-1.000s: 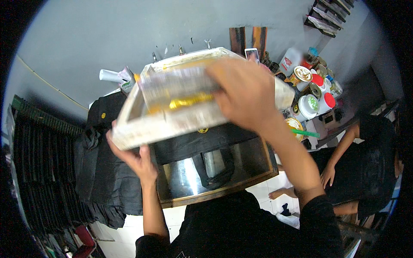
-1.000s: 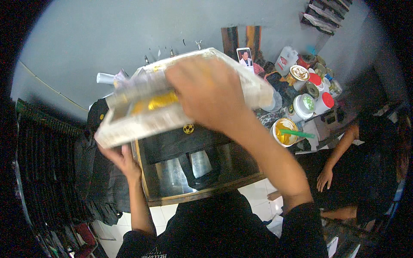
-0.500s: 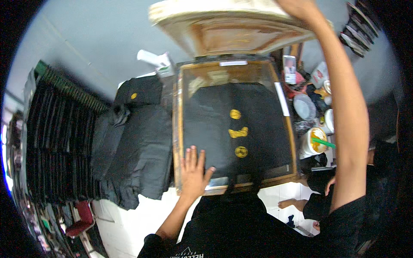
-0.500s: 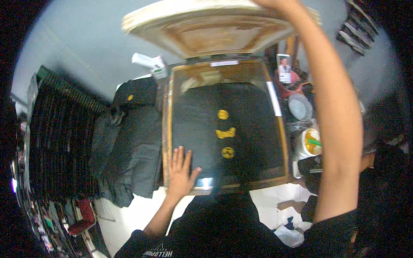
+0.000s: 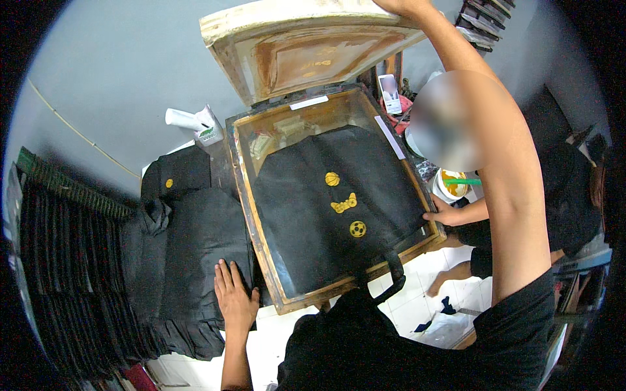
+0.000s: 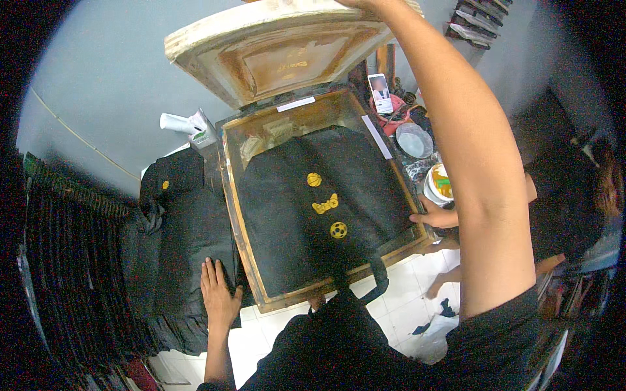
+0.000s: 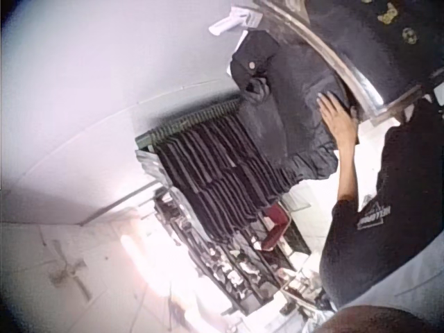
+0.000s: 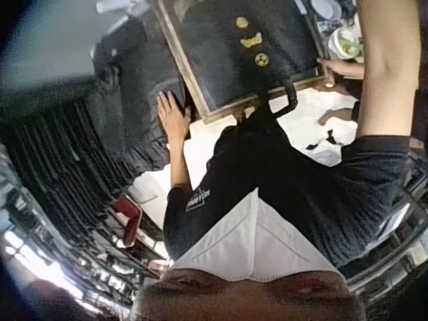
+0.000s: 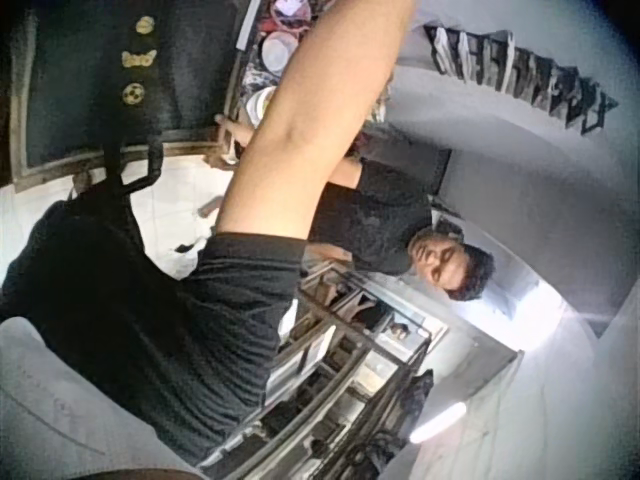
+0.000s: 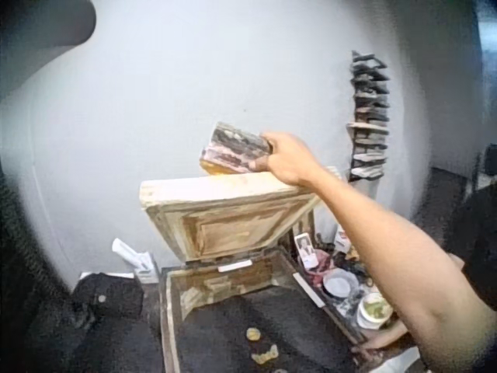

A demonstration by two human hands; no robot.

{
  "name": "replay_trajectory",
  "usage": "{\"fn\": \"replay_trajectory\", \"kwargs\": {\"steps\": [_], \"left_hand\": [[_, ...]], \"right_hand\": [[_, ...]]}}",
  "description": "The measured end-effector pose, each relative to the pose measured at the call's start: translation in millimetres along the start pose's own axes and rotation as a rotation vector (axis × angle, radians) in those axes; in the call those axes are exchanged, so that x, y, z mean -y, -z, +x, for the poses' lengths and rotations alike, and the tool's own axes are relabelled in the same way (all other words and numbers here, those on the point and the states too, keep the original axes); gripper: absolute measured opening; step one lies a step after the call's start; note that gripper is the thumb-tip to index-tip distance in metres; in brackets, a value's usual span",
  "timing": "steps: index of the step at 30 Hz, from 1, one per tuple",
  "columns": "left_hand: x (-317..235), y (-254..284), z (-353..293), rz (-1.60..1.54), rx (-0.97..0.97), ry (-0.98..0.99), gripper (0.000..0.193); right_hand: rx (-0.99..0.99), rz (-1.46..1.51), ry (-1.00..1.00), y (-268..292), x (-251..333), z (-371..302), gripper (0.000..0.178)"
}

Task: The person performs screen printing on black tote bags by placing a bag on the printing bed, lowering the screen, applying yellow ink with a squeegee, and lifting the screen to reveal the printed design. The person also stirs the yellow ink in a container with a small green tool.

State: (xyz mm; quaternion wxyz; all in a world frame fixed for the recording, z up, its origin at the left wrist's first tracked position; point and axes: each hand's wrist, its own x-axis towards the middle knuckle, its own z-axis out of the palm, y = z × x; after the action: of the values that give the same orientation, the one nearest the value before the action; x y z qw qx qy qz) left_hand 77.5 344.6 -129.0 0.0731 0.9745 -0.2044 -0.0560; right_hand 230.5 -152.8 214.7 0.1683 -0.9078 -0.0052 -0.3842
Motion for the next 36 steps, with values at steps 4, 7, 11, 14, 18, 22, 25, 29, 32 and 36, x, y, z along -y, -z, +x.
{"fn": "replay_trajectory", "kwargs": {"steps": [4, 7, 11, 14, 18, 22, 25, 29, 32, 36], "left_hand": [[5, 10, 0, -0.111, -0.055, 0.015, 0.077], [7, 24, -2, -0.169, -0.030, 0.107, 0.071], [12, 39, -2, -0.273, -0.076, 0.053, 0.050], [18, 41, 1, -0.442, -0.016, 0.145, 0.040], [28, 41, 12, -0.684, -0.036, 0.278, 0.039], [30, 67, 6, -0.950, -0.074, 0.475, 0.037], [9, 89, 2, -1.113, -0.213, 0.480, 0.034], [-77, 53, 36, -1.142, 0.309, -0.149, 0.050], [-158, -15, 83, -0.370, 0.331, -0.550, 0.056], [-227, -67, 110, -0.432, 0.059, -0.719, 0.056]], "right_hand": [[0.002, 0.010, -0.024, -1, 1, -1, 0.036], [0.001, 0.022, -0.037, -2, 2, -2, 0.035], [-0.006, 0.019, -0.049, -4, 4, -6, 0.035], [-0.009, -0.020, -0.063, -4, 3, -5, 0.037], [-0.007, -0.030, -0.038, -7, -8, 1, 0.038], [0.015, 0.178, 0.064, -10, -13, 6, 0.037], [0.005, 0.182, 0.071, -7, -12, 9, 0.037], [0.002, 0.032, 0.047, -3, -14, 16, 0.038], [-0.054, -0.052, 0.084, -6, -18, 23, 0.038], [-0.049, -0.140, 0.176, -11, -29, 27, 0.036]]}}
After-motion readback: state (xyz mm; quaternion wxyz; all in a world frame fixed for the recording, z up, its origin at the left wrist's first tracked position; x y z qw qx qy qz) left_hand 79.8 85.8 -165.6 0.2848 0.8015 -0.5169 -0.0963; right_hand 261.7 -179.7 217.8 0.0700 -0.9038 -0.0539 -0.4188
